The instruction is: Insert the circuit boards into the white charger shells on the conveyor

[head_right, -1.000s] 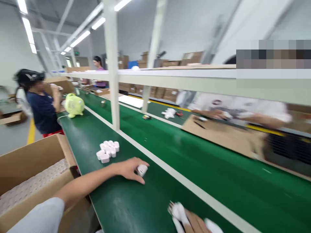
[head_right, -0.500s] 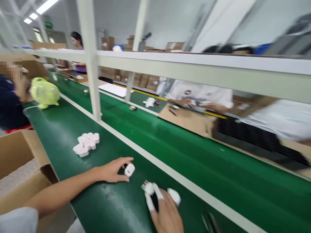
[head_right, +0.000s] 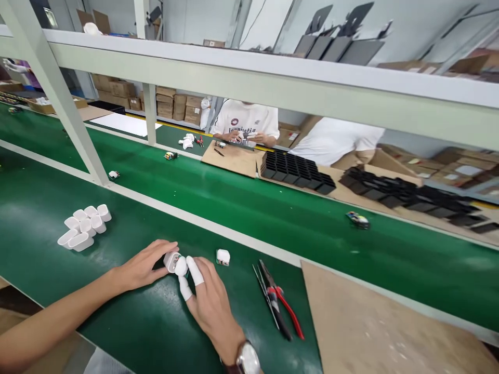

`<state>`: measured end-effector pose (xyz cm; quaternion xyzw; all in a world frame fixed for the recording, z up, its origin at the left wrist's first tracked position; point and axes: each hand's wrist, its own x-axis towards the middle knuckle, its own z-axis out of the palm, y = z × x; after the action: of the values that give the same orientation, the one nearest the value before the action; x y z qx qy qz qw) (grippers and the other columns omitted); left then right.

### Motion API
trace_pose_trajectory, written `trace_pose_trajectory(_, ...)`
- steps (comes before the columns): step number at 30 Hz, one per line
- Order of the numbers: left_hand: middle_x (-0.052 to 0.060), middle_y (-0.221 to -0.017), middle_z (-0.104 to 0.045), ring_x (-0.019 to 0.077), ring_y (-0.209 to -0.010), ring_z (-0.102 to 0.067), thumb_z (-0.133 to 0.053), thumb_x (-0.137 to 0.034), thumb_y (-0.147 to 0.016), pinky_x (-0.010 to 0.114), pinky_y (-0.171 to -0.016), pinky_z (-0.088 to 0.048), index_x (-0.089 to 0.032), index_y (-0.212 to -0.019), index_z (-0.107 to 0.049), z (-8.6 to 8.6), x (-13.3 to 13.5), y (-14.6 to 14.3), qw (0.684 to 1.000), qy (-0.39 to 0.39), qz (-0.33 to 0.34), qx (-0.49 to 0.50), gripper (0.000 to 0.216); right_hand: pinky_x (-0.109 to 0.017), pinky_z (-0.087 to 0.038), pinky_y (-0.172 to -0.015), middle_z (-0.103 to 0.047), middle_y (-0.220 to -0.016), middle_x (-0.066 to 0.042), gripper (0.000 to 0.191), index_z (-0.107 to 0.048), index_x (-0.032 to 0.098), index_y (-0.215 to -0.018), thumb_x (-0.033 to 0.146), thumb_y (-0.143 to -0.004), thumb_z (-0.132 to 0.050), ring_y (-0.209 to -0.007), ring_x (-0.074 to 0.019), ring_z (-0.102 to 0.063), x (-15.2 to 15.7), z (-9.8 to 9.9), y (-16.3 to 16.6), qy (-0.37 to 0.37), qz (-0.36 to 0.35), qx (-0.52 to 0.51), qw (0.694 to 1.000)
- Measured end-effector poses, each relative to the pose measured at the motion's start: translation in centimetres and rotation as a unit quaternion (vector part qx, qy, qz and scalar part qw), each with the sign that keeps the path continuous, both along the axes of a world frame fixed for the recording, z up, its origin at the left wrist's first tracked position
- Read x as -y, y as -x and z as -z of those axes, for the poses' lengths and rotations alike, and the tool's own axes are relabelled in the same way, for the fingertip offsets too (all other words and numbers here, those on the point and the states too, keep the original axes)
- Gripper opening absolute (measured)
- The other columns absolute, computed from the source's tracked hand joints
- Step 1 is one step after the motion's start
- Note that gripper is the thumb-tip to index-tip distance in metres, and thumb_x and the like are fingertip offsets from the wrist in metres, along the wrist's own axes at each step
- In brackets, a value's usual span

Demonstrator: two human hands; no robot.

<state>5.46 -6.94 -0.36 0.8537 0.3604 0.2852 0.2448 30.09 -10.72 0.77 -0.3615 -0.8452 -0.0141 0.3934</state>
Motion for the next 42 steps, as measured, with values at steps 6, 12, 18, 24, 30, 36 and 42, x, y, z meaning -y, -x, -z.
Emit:
trace_pose_trajectory(6,0.011,-0.142,-0.057,0.0258,-0.133,-0.056,-0.057,-0.023,-0.104,0.045,-0.112,-0.053,-0.032,-0.162,-0.025,-0.1,0.2,-0.2,1.0,-0.001,0.008,-0.005,0.067,-0.049,-0.063,-0.092,-0.067,-0.122,-0.017,0.079,-0.019,0.019,-0.167,0.012,-0.1,-0.06,-0.113,-0.0315,-0.065,0.3,-0.2,-0.1,0.014,0.011,0.04,0.999)
trace_pose_trajectory(12,0.013,-0.143,-0.055,0.0261,-0.132,-0.058,-0.057,-0.022,-0.104,0.044,-0.111,-0.054,-0.028,-0.161,-0.029,0.5,0.1,-0.3,1.0,0.003,0.011,-0.022,0.063,-0.047,-0.064,-0.087,-0.067,-0.12,-0.019,0.075,-0.018,0.011,-0.165,0.013,-0.101,-0.056,-0.111,-0.0319,-0.064,0.2,0.0,-0.1,0.001,0.019,0.081,0.997)
trace_pose_trajectory(18,0.014,-0.143,-0.057,0.0276,-0.132,-0.057,-0.055,-0.026,-0.106,0.047,-0.111,-0.053,-0.027,-0.158,-0.032,0.9,0.1,-0.6,0.999,0.002,0.021,-0.032,0.057,-0.047,-0.065,-0.084,-0.068,-0.116,-0.019,0.065,-0.027,0.008,-0.161,0.013,-0.102,-0.053,-0.108,-0.0335,-0.065,0.3,-0.3,0.2,0.002,0.034,0.109,0.993)
trace_pose_trajectory(24,0.011,-0.143,-0.06,0.0274,-0.131,-0.06,-0.059,-0.035,-0.105,0.046,-0.109,-0.054,-0.029,-0.158,-0.032,0.3,0.5,-0.7,0.997,0.067,0.016,-0.028,0.06,-0.046,-0.064,-0.093,-0.067,-0.127,-0.017,0.055,-0.041,0.016,-0.152,0.013,-0.101,-0.061,-0.118,-0.0301,-0.064,0.2,0.2,-0.5,0.029,-0.017,0.025,0.999)
trace_pose_trajectory(30,0.011,-0.151,-0.057,0.0273,-0.137,-0.06,-0.065,-0.036,-0.1,0.048,-0.116,-0.049,-0.028,-0.154,-0.036,1.5,0.6,-0.6,0.984,0.174,-0.012,0.02,0.062,-0.054,-0.06,-0.101,-0.062,-0.141,-0.017,0.039,-0.055,0.019,-0.136,0.013,-0.099,-0.065,-0.13,-0.0329,-0.058,-0.2,1.0,0.3,0.07,-0.071,0.019,0.995)
trace_pose_trajectory(36,0.009,-0.151,-0.059,0.0242,-0.14,-0.057,-0.062,-0.025,-0.098,0.046,-0.118,-0.046,-0.03,-0.156,-0.027,1.1,0.3,-0.4,0.977,0.203,0.031,0.05,0.068,-0.05,-0.062,-0.096,-0.063,-0.131,-0.015,0.034,-0.057,0.022,-0.133,0.025,-0.101,-0.067,-0.12,-0.0297,-0.064,-1.0,1.4,1.2,0.126,-0.057,-0.024,0.99)
trace_pose_trajectory(42,0.008,-0.155,-0.056,0.0257,-0.14,-0.057,-0.063,-0.024,-0.096,0.046,-0.117,-0.045,-0.033,-0.16,-0.016,-0.1,0.2,-0.4,0.973,0.224,0.051,0.015,0.08,-0.047,-0.062,-0.094,-0.061,-0.131,-0.014,0.038,-0.057,0.026,-0.139,0.023,-0.102,-0.064,-0.118,-0.028,-0.062,-1.1,1.6,0.7,0.088,-0.087,0.005,0.992)
